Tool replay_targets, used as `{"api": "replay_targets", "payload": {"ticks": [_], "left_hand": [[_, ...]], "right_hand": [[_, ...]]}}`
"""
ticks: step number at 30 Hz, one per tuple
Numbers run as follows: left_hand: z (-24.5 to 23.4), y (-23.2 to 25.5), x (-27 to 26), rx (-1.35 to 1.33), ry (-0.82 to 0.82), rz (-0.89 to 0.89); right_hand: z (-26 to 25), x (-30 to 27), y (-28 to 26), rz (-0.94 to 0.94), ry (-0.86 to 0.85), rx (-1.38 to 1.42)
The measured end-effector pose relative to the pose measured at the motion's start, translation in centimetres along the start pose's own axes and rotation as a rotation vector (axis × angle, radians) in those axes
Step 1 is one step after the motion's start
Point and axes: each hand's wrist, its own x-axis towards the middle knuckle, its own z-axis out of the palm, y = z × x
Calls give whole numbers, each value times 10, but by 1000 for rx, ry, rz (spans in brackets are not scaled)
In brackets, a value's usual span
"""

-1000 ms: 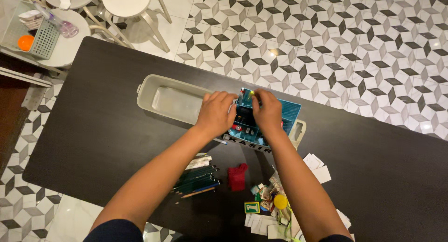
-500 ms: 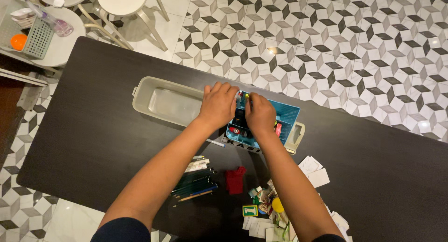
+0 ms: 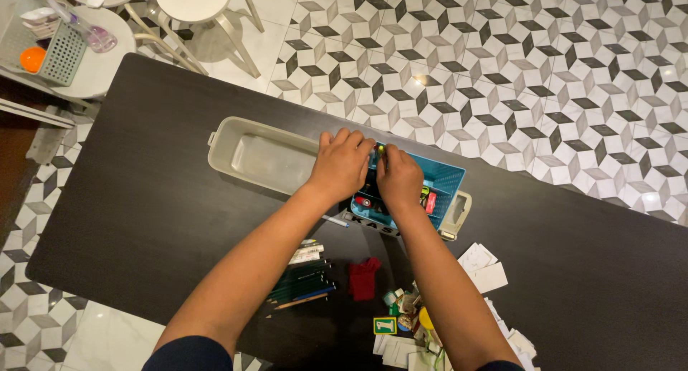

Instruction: The person picks up various markers and colored pencils from a table, wipes each one with a red cloth, and places them into a blue organizer bin or a larger gray container.

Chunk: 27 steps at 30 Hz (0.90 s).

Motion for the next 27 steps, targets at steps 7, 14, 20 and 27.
{"api": "replay_targets", "payload": {"ticks": [7, 14, 20, 27], "left_hand": [[-3, 1, -7, 32, 21, 11], [-16, 6, -15, -9, 86, 45], [-33, 11, -20, -39, 133, 57], [-54, 14, -28, -69, 172, 153]], "right_hand": [[-2, 2, -2, 1, 20, 13], [-2, 1, 0, 27, -13, -4], [0, 1, 1, 16, 16, 8], [-1, 2, -1, 15, 24, 5]]}}
